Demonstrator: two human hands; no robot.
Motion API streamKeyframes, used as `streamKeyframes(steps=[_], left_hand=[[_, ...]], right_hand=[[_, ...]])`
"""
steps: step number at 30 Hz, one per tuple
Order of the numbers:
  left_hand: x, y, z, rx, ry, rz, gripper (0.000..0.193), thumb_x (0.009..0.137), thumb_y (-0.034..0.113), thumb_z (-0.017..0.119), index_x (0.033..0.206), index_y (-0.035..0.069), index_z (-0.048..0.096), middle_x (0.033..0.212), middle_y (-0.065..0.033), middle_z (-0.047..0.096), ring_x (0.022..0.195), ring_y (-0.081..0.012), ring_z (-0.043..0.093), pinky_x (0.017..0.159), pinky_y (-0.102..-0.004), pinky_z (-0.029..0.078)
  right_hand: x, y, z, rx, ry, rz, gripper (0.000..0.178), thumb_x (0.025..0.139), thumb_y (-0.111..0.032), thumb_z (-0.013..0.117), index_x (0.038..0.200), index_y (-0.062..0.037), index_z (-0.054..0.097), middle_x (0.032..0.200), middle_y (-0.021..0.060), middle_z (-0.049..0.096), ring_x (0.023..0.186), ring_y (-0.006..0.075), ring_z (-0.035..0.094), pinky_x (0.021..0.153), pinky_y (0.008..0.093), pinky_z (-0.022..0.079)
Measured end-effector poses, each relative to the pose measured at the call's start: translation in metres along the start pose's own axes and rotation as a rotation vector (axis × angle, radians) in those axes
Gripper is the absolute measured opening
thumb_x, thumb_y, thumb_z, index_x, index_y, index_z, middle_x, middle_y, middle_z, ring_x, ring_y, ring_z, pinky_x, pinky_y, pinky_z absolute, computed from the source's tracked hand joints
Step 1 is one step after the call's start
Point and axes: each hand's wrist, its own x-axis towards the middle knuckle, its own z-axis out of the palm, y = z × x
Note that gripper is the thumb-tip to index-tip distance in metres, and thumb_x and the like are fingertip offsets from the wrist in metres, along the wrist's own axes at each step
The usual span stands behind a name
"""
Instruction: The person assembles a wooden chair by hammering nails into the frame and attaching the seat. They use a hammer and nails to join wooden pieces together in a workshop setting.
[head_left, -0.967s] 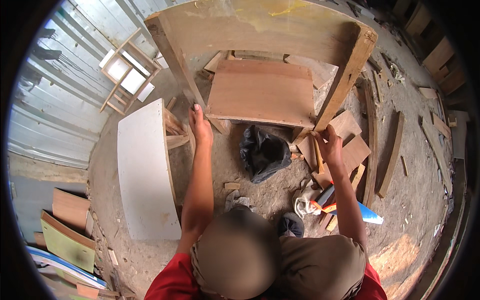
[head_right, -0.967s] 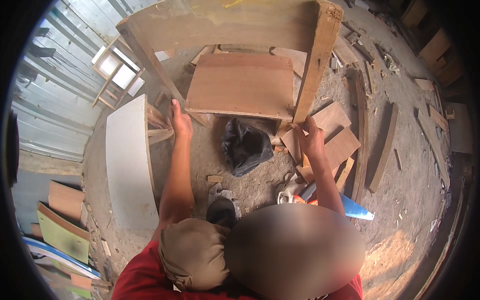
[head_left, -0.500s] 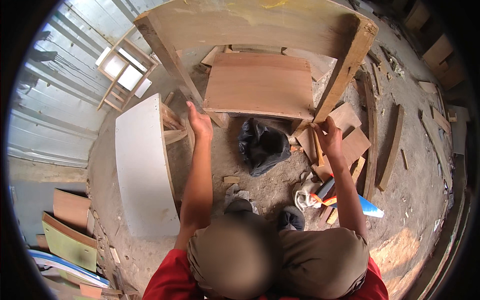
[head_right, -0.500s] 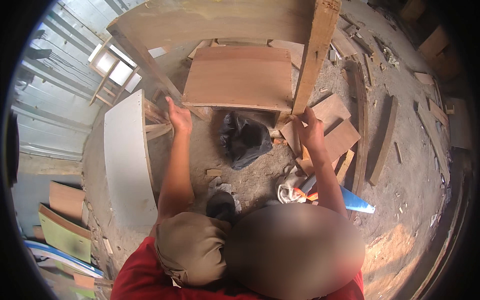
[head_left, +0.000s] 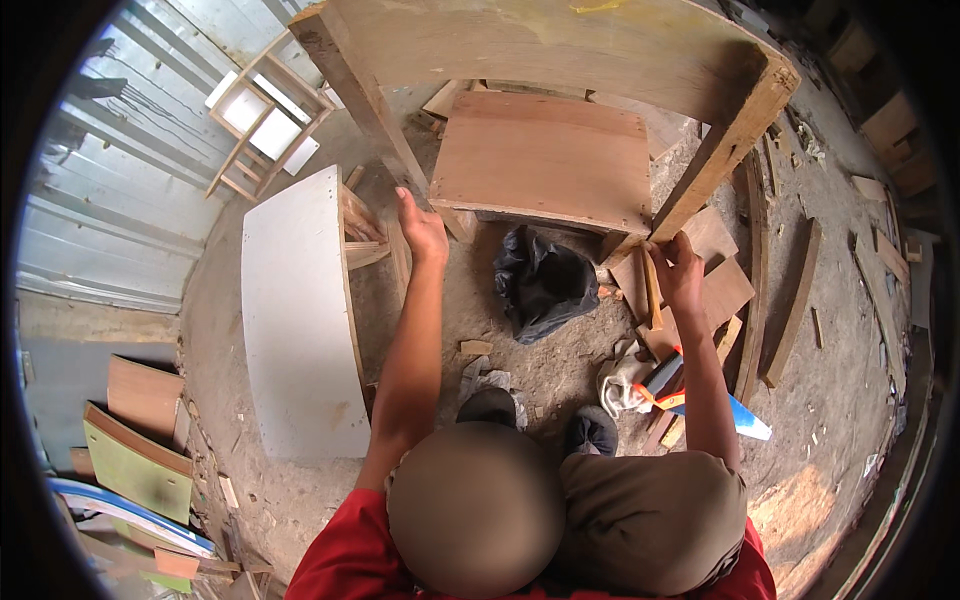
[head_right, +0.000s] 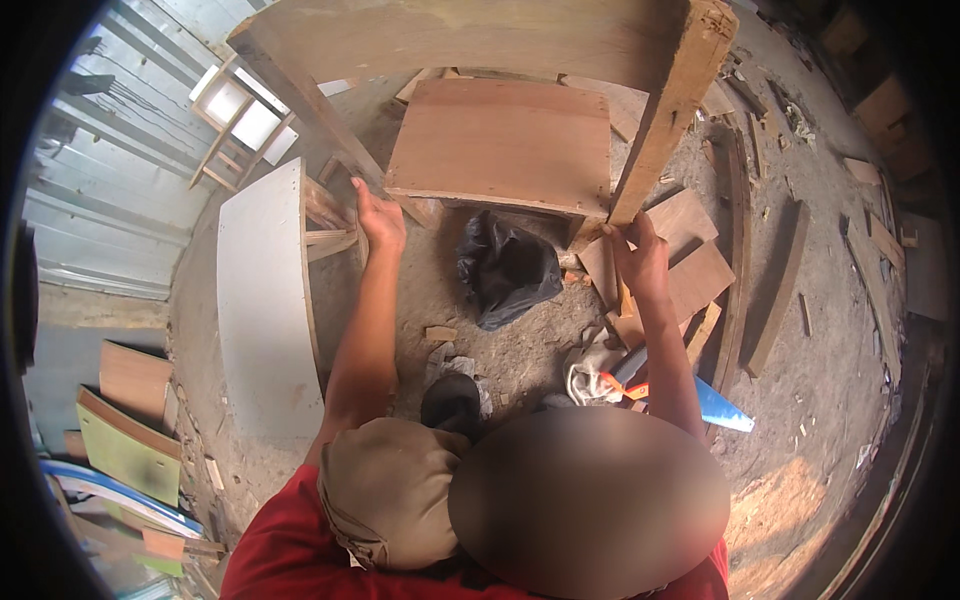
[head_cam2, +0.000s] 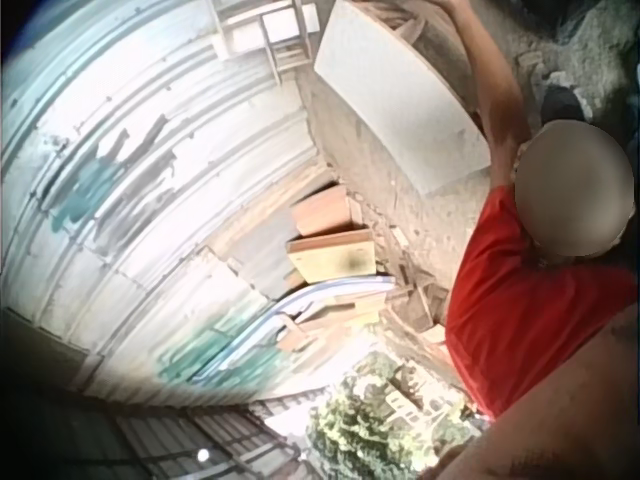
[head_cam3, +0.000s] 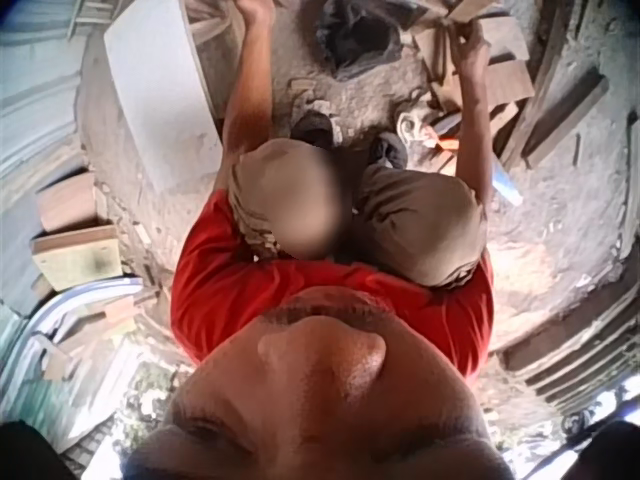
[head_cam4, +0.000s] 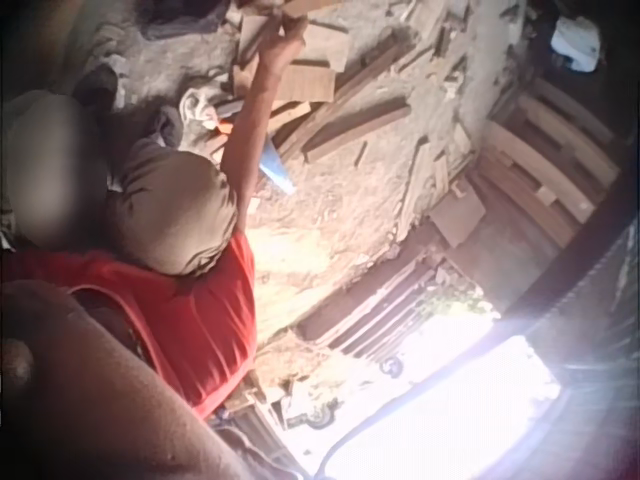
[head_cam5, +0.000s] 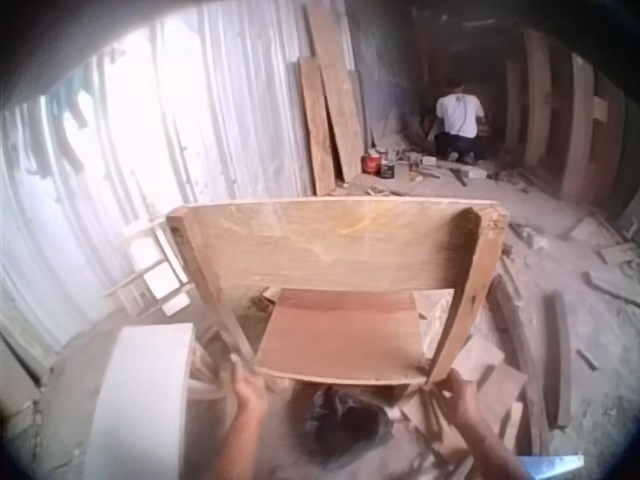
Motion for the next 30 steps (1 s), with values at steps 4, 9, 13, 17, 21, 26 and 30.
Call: streamKeyframes(steps=[4,9,13,17,21,26,30], left_hand=[[0.001,0.001,-0.01,0.027,-0.026,-0.005,0.104,0.095,0.06,0.056,0.157,-0.004,0.0,0.167,-0.013,-0.005,0.154,-0.0234,-0.003,0.123,-0.0446,0.0],[0.002,-0.009,-0.004,0.013,0.05,0.005,0.103,0.093,0.06,0.059,0.156,-0.005,0.011,0.166,-0.0144,0.002,0.153,-0.0231,-0.001,0.123,-0.0436,0.0],[0.0,-0.006,-0.009,0.044,0.013,-0.01,0.105,0.097,0.061,0.052,0.155,-0.008,-0.001,0.166,-0.0166,-0.006,0.153,-0.0223,-0.004,0.124,-0.0418,0.001],[-0.014,0.008,0.013,0.082,0.053,0.006,0.104,0.098,0.063,0.047,0.155,-0.007,-0.003,0.166,-0.0166,-0.003,0.153,-0.0235,0.003,0.124,-0.0424,0.004],[-0.009,0.014,0.009,0.033,-0.017,-0.016,0.096,0.098,0.061,0.049,0.156,-0.003,0.007,0.164,-0.0147,0.01,0.151,-0.0249,0.015,0.123,-0.0452,0.012],[0.003,0.004,-0.016,0.105,-0.129,-0.005,0.094,0.097,0.062,0.052,0.157,0.003,0.009,0.161,-0.0142,0.019,0.149,-0.0265,0.023,0.122,-0.0494,0.017],[0.004,0.014,-0.007,-0.025,-0.069,-0.092,0.086,0.098,0.063,0.048,0.154,0.003,0.022,0.155,-0.0138,0.034,0.144,-0.028,0.033,0.12,-0.0486,0.022]], right_hand=[[0.0,-0.004,0.0,0.001,-0.021,0.044,0.034,0.09,-0.012,0.071,0.119,0.0016,0.059,0.097,0.0202,0.074,0.094,0.0332,0.073,0.077,0.0397,0.059],[-0.001,0.007,0.0,0.041,-0.025,0.047,0.039,0.09,-0.013,0.071,0.125,0.0009,0.058,0.102,0.0199,0.074,0.1,0.0317,0.072,0.081,0.0385,0.058],[-0.003,-0.004,0.005,0.094,0.009,0.069,0.037,0.091,-0.011,0.071,0.123,0.0017,0.059,0.103,0.0201,0.074,0.101,0.0293,0.072,0.082,0.0377,0.058],[-0.011,-0.001,0.012,0.088,0.054,0.03,0.053,0.085,-0.021,0.08,0.126,0.0033,0.058,0.105,0.0208,0.073,0.102,0.032,0.072,0.086,0.0394,0.056],[-0.006,-0.01,0.008,-0.005,0.059,0.059,0.065,0.081,-0.031,0.085,0.126,0.0062,0.057,0.106,0.0257,0.071,0.106,0.0335,0.069,0.089,0.0421,0.054],[0.018,-0.024,0.009,0.421,0.052,0.122,0.058,0.091,-0.033,0.075,0.129,0.0058,0.055,0.119,0.0157,0.066,0.112,0.023,0.061,0.1,0.0391,0.047],[0.031,-0.038,0.025,0.579,0.057,0.284,0.047,0.093,-0.027,0.075,0.123,0.0069,0.062,0.111,0.0115,0.07,0.102,0.0166,0.064,0.091,0.0326,0.05]])
